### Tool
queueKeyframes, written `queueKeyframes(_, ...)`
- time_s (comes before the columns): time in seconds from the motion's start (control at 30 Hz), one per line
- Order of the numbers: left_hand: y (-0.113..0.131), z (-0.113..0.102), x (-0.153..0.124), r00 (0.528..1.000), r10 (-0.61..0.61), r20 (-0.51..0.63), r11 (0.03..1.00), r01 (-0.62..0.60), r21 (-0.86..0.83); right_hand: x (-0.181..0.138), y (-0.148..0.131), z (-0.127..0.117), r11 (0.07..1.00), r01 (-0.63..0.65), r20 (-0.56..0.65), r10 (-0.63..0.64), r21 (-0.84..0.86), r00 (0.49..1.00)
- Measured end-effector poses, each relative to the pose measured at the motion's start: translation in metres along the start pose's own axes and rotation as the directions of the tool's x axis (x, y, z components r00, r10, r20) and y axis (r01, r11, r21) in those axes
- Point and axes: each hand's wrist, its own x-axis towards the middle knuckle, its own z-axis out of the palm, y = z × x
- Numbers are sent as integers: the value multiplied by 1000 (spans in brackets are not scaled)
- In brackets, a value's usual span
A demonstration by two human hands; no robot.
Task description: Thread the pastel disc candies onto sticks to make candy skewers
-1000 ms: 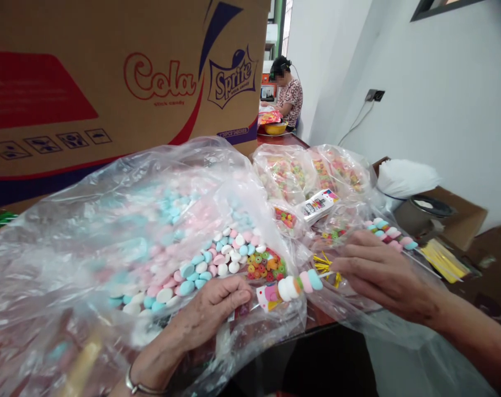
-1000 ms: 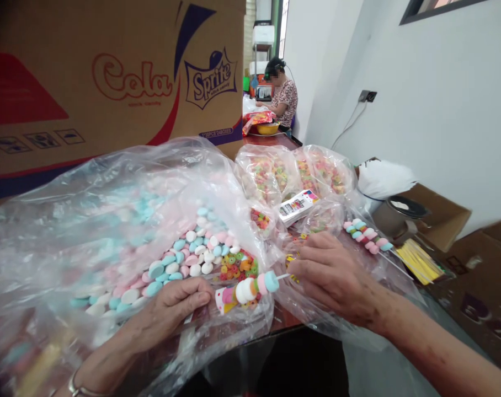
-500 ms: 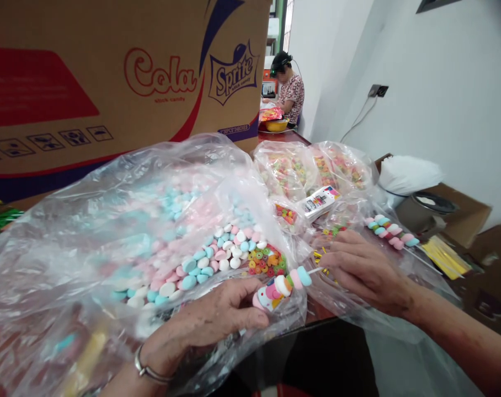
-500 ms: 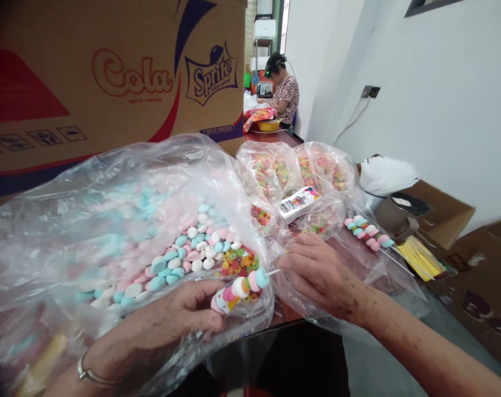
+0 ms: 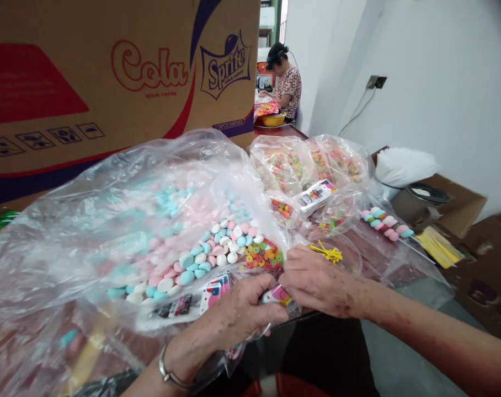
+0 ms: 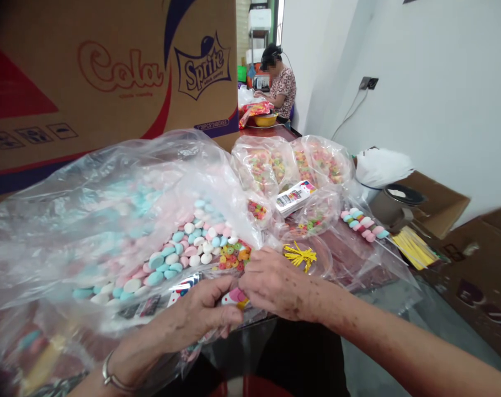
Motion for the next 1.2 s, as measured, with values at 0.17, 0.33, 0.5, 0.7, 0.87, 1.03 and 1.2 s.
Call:
queueKeyframes(0.17,6,6,0,986,-81,-144,962,40,-270,7,0,-6,996,-77,-190,68,-41,979)
queueKeyframes(0.33,6,11,4,914,-98,-394,942,-42,-332,13,-6,-2,977,-212,-324,190,-32,927)
queueKeyframes(0.5,-1,12,5,875,-82,-478,955,-68,-290,23,-11,4,988,-118,-260,140,100,955)
queueKeyframes(0.7,2,4,7,746,97,-659,983,-175,-54,31,-20,16,750,-399,-243,583,527,775)
queueKeyframes(0.87,-1,6,8,745,119,-656,976,-210,-63,37,-27,31,492,-471,3,689,732,725)
queueKeyframes(1.03,-4,10,2,884,-3,-468,804,-276,-527,39,-29,32,374,-367,10,688,852,726)
queueKeyframes(1.2,-2,6,-6,907,-89,-411,723,-225,-654,36,-28,30,237,-218,41,584,947,811)
